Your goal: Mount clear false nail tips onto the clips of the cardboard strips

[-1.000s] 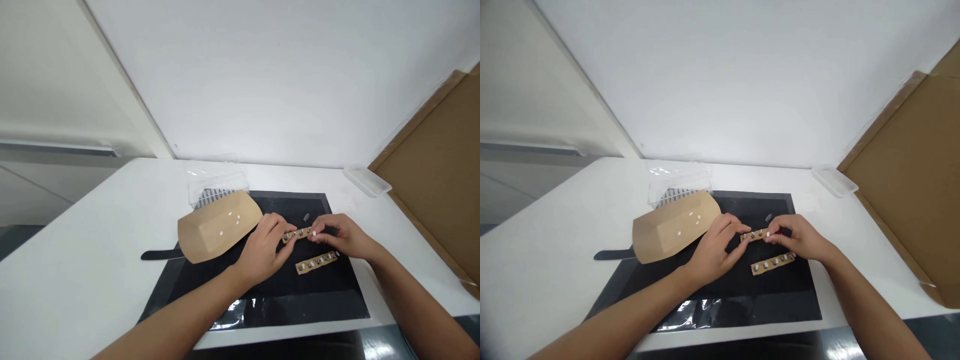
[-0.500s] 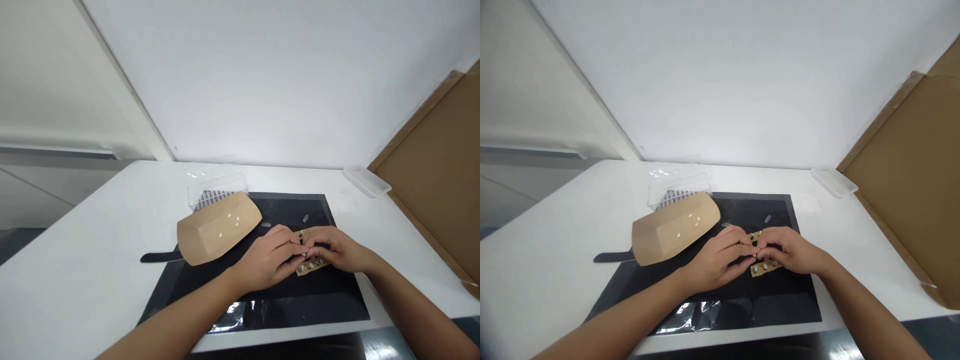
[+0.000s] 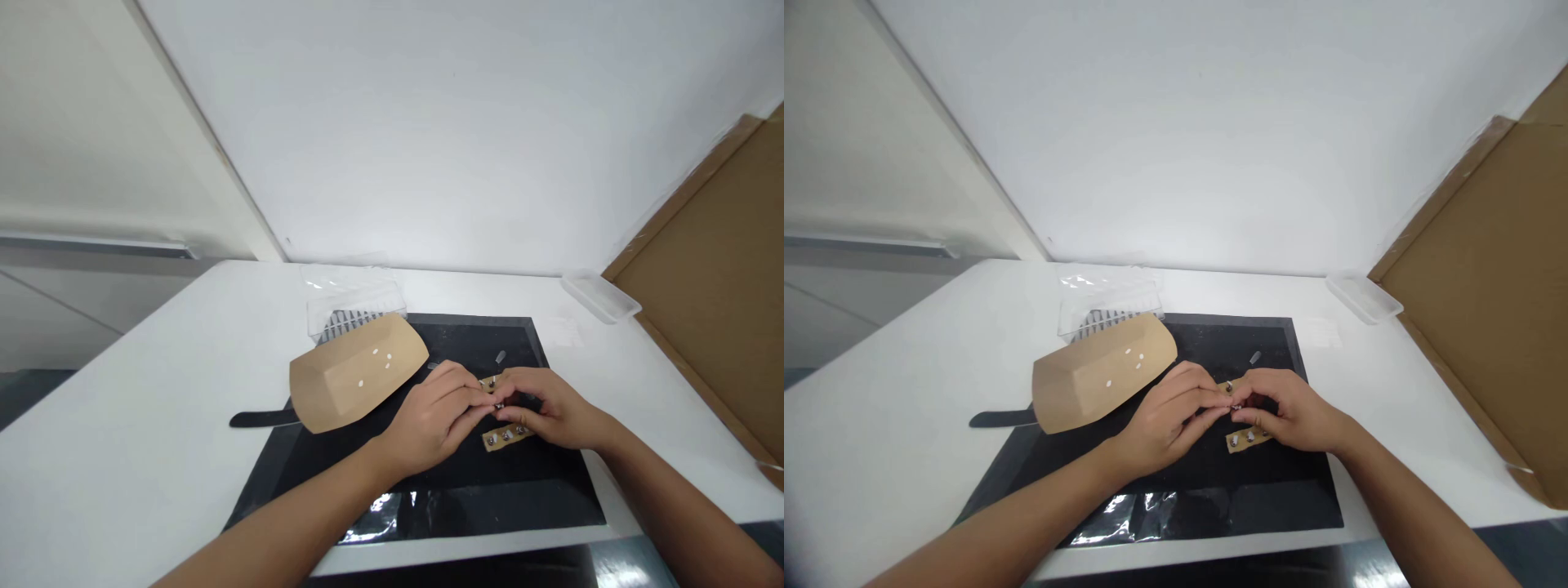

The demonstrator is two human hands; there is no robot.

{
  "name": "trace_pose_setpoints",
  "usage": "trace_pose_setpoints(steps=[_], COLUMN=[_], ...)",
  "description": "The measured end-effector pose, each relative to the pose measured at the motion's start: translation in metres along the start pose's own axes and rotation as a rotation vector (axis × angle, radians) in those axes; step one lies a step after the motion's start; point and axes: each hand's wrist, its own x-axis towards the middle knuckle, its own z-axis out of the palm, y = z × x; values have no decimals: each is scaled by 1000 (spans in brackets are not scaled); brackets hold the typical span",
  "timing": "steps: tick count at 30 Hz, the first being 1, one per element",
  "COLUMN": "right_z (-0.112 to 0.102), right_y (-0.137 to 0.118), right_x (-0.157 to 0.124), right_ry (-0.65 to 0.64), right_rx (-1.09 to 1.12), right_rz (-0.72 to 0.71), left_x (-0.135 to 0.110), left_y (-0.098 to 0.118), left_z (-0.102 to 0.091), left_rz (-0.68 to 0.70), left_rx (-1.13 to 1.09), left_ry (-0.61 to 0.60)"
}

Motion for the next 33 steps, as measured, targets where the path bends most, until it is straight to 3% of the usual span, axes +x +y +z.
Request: trace_pose_setpoints(steps=[8,23,28,33], right_z=[4,6,6,8], right_y=[0,0,0,3], right_x=[2,1,2,2], right_ry=[76,81,86,71], right_rx=[-86,-108,-152,-250], right_rz=[-37,-18,-44,-70], left_x=[0,3,-1,-5], left_y=[1,3,3,3], left_z=[1,1,4,6], left_rz=[-36,-33,-115,-244], left_rx=[-17,-16,-64,-106], left_ry=[73,121,130,66])
